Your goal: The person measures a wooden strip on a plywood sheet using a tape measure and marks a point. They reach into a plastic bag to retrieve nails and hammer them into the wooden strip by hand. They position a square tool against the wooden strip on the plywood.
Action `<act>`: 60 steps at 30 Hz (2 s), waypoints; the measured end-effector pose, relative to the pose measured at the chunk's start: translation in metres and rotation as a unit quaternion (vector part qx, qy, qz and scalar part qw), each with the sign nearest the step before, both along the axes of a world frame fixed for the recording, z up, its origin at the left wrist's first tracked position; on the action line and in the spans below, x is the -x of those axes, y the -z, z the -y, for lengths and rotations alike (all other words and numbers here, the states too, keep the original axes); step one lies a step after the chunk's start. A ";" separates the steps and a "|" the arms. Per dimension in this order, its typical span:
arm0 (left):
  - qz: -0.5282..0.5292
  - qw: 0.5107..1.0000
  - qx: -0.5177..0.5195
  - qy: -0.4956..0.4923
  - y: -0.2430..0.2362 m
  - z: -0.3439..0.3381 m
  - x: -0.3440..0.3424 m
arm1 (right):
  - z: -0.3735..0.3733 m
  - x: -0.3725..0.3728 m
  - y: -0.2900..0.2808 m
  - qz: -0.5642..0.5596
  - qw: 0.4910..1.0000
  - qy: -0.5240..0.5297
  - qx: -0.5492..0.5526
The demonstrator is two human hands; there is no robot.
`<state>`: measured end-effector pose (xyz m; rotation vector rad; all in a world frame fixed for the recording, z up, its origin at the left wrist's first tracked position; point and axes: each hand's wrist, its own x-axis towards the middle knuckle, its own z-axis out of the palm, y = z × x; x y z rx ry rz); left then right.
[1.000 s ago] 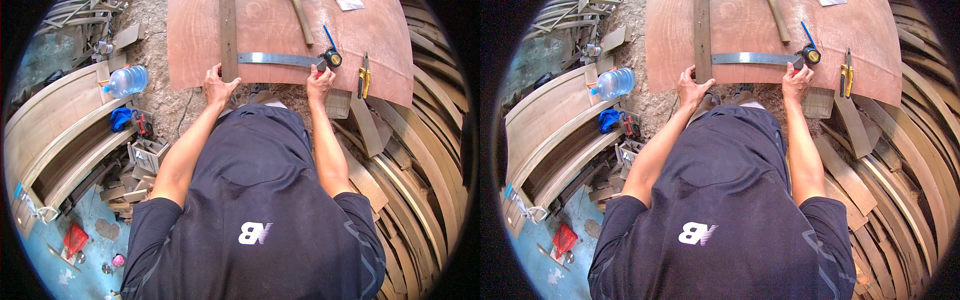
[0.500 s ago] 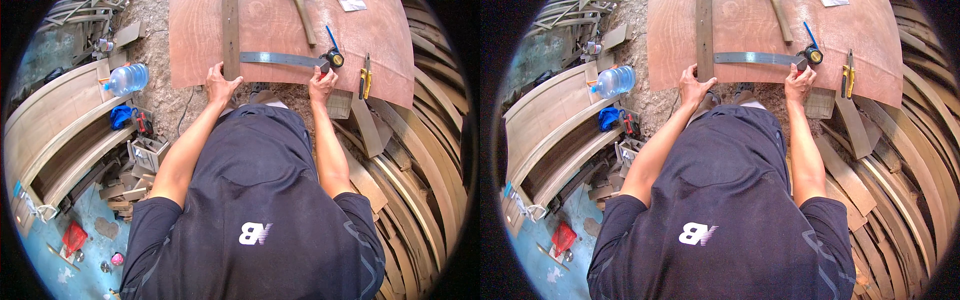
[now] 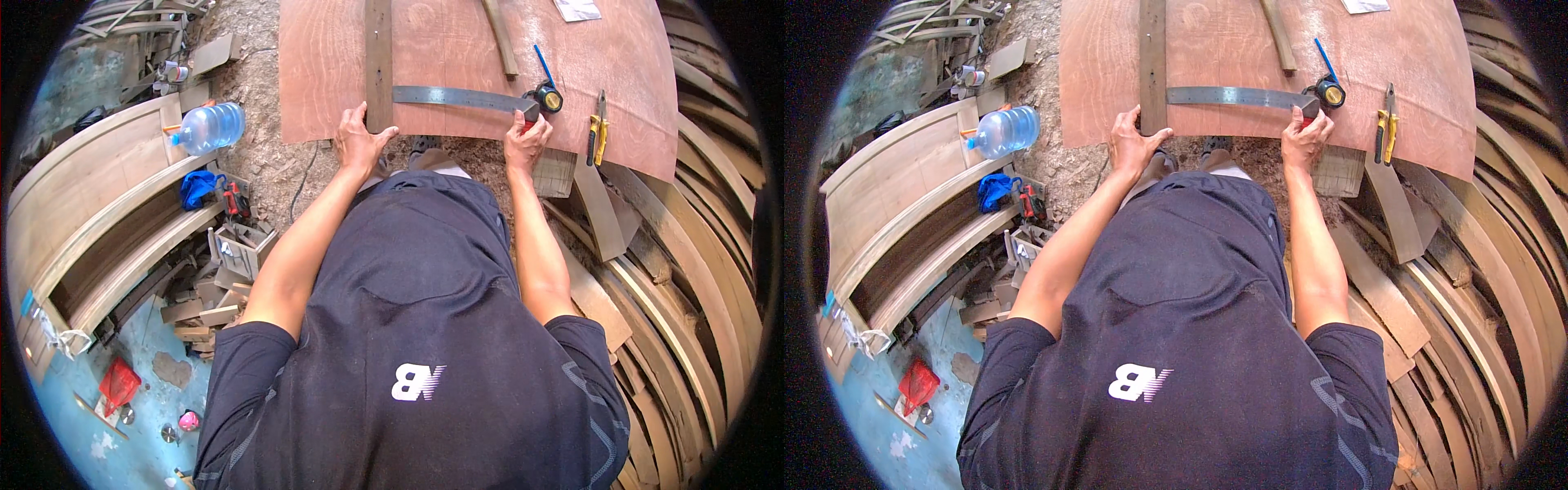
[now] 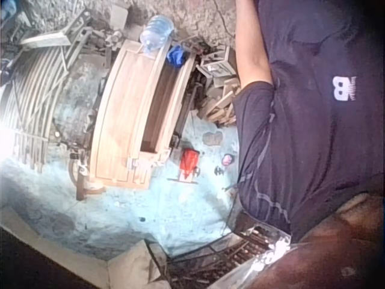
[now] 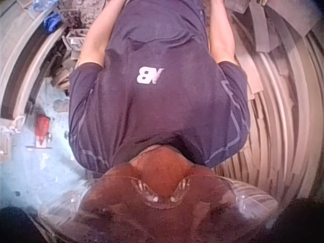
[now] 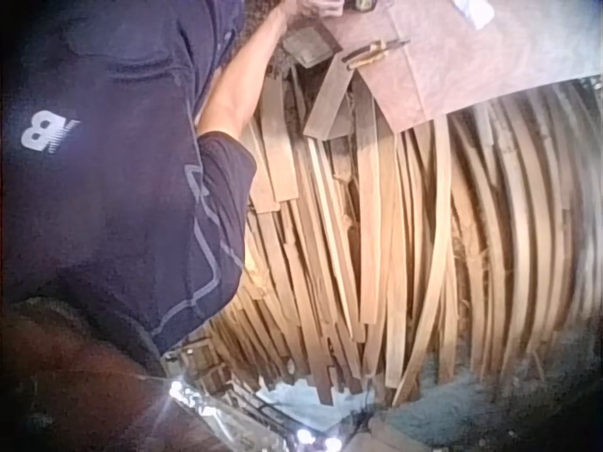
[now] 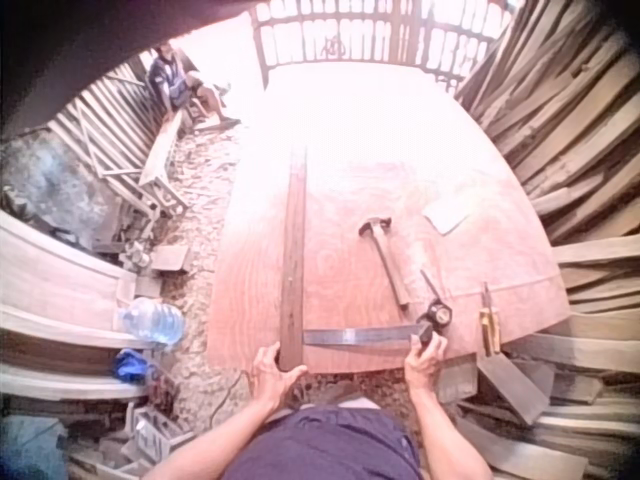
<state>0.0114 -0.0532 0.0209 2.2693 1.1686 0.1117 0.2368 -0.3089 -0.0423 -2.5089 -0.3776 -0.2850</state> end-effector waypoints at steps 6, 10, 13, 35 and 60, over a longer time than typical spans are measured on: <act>-0.016 1.000 -0.004 0.013 -0.007 0.000 -0.001 | 0.001 0.000 0.000 0.019 1.000 -0.007 0.017; -0.017 1.000 -0.010 0.010 -0.007 0.001 -0.001 | 0.001 0.000 -0.001 0.012 1.000 -0.014 0.012; -0.019 1.000 -0.015 0.009 -0.006 0.001 -0.001 | 0.001 0.000 0.002 0.024 1.000 -0.018 0.008; -0.001 1.000 -0.010 0.012 0.000 0.000 -0.001 | -0.005 0.000 -0.003 -0.016 0.998 0.019 0.053; 0.002 1.000 0.002 0.004 0.001 0.001 0.000 | -0.005 -0.007 0.011 0.019 0.995 0.034 0.095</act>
